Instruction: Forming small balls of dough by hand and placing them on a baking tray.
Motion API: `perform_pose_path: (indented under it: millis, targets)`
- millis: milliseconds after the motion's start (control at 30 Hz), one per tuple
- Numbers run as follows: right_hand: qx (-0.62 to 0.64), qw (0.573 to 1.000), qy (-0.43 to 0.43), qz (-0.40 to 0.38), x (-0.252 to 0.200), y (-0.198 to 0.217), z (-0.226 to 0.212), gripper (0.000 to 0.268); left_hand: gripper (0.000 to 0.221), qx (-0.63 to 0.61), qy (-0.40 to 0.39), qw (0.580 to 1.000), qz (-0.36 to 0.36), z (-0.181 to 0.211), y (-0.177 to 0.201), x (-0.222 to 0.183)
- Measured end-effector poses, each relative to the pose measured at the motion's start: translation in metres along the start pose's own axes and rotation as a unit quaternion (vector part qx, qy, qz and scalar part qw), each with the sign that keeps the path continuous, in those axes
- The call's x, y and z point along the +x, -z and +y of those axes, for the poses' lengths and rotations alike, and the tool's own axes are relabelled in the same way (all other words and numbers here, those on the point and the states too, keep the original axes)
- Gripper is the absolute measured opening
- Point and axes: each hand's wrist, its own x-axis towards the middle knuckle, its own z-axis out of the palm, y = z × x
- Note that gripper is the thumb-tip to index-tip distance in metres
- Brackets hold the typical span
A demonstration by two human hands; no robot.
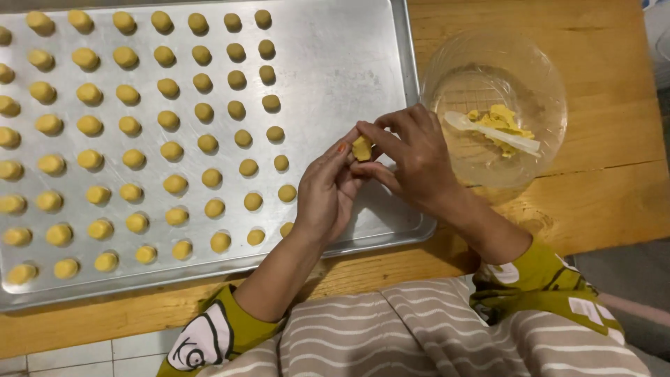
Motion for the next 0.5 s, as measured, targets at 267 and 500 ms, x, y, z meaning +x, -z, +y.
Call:
perform_pose_path:
  millis: [267,500]
  targets:
    - [0.077,0.991,-0.012,0.107,0.001,-0.011,-0.002,0.018,0.044,0.063,-0.021,0.996,0.052,-0.010,-0.001,-0.002]
    - [0.033,0.991,0.042,0.127,0.010,0.002,-0.024,0.020,0.038,0.052,-0.032,0.995,0.084,-0.007,-0.004,0.003]
